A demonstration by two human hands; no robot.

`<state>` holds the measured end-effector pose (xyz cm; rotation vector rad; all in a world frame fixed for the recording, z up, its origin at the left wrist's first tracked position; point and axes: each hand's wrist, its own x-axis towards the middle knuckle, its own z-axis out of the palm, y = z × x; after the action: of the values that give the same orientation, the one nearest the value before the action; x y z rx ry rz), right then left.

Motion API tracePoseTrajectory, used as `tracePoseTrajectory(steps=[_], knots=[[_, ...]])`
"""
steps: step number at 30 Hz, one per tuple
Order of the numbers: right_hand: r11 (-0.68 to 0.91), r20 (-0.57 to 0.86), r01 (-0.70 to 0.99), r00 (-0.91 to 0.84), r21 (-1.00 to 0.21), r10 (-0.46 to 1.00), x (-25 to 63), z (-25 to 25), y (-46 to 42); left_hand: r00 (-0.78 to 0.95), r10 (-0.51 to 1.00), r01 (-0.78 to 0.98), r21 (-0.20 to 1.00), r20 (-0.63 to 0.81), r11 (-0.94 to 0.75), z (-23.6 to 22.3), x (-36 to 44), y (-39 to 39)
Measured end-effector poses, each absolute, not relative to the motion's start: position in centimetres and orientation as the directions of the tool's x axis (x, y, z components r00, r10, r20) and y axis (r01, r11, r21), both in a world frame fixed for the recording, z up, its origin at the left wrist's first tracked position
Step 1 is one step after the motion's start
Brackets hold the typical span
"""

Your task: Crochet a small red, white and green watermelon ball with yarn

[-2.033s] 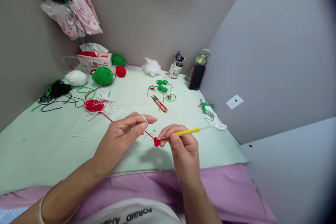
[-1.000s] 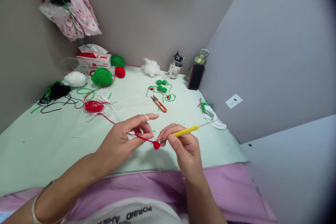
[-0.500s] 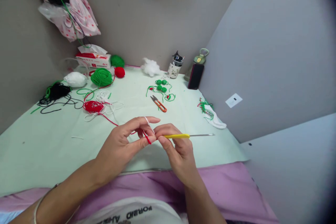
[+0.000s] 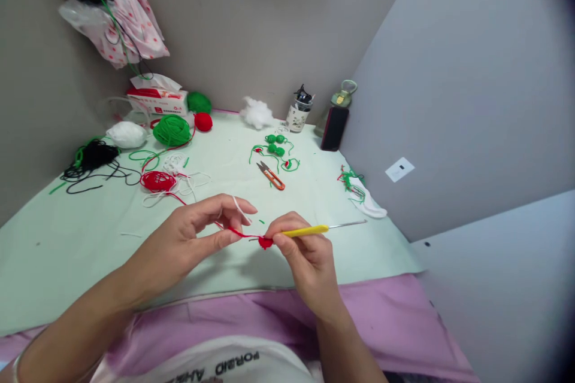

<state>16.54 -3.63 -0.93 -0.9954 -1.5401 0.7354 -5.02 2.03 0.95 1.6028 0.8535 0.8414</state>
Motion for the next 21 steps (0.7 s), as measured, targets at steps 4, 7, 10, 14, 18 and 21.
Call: tracePoseTrajectory(steps=[4, 7, 10, 14, 18, 21], knots=[[0.489, 0.497, 0.223, -0.022, -0.843, 0.867, 16.3, -1.0, -3.7, 0.496, 0.869, -0.132, 0.989, 0.004, 0.071, 0.5, -4.1, 2.0], [0.521, 0.534, 0.24, -0.012, -0.819, 0.846, 16.1, -1.0, -3.6, 0.461, 0.883, -0.328, 0.907, -0.091, 0.264, 0.5, -2.7, 1.7], [0.551, 0.577, 0.271, 0.018, -0.789, 0.817, 15.9, -1.2, -3.5, 0.418, 0.894, -0.454, 0.814, -0.164, 0.362, 0.7, -1.6, 1.3], [0.592, 0.633, 0.315, 0.038, -0.742, 0.773, 15.6, -1.6, -3.4, 0.332, 0.915, -0.557, 0.736, -0.228, 0.385, 1.0, -1.0, 1.0], [0.629, 0.689, 0.356, 0.059, -0.691, 0.723, 15.3, -1.9, -3.4, 0.3, 0.927, -0.561, 0.745, -0.224, 0.361, 0.7, -1.1, 1.1], [0.663, 0.738, 0.386, 0.073, -0.641, 0.671, 15.3, -1.8, -3.5, 0.313, 0.933, -0.497, 0.806, -0.179, 0.321, 0.5, -1.4, 1.1]])
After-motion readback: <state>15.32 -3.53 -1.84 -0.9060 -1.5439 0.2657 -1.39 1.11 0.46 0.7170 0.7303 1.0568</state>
